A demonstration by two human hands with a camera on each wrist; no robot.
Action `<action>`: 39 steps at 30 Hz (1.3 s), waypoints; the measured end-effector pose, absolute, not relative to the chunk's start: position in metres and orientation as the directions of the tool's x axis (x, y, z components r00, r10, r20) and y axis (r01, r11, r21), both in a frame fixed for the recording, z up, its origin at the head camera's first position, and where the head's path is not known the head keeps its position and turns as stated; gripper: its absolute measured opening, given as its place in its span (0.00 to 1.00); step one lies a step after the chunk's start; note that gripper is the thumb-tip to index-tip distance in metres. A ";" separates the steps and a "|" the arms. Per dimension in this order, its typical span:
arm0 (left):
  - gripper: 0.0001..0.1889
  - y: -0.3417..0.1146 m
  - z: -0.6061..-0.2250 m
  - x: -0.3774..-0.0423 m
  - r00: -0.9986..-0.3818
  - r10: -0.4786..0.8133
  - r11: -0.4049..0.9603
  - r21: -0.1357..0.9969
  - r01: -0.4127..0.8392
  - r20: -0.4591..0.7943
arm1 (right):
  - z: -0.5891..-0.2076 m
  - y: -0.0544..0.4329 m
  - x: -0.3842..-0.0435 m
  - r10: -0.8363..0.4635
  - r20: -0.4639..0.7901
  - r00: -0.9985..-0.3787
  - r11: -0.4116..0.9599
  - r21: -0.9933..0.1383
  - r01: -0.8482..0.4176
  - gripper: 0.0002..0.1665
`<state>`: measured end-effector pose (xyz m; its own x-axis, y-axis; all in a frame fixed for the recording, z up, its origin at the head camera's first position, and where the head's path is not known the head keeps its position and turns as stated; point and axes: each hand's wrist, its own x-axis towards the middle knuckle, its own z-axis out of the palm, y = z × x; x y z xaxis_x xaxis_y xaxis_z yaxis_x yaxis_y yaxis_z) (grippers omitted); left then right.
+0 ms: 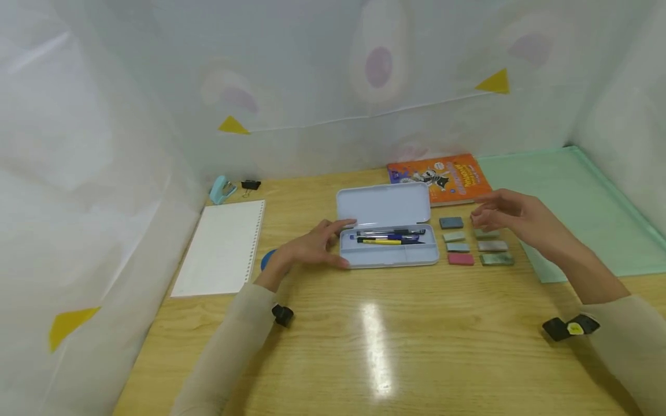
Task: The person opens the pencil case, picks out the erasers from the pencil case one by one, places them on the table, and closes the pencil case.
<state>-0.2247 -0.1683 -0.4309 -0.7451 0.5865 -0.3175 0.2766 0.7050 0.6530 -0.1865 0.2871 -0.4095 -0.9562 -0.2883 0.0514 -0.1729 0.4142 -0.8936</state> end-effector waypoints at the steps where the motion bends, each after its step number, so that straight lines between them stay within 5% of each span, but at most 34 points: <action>1: 0.52 -0.167 -0.430 -0.222 -0.752 0.586 0.701 0.655 0.282 -0.303 | -0.410 0.282 -0.192 -0.279 0.054 -0.959 0.395 -0.903 -0.166 0.22; 11: 0.57 -0.163 -0.420 -0.202 -0.874 0.430 0.729 0.658 0.188 -0.225 | -0.413 0.226 -0.243 -0.296 -0.032 -0.955 0.323 -0.944 -0.069 0.37; 18: 0.49 -0.162 -0.424 -0.205 -0.793 0.537 0.739 0.613 0.279 -0.287 | -0.416 0.197 -0.252 -0.279 -0.163 -0.947 0.172 -0.978 0.118 0.42; 26: 0.51 -0.157 -0.432 -0.206 -0.781 0.547 0.750 0.590 0.299 -0.301 | -0.414 0.186 -0.240 -0.286 -0.036 -0.957 0.156 -0.988 -0.009 0.33; 39: 0.49 -0.159 -0.435 -0.211 -0.775 0.540 0.748 0.610 0.262 -0.329 | -0.417 0.191 -0.223 -0.493 -0.030 -0.870 0.425 -0.881 -0.210 0.29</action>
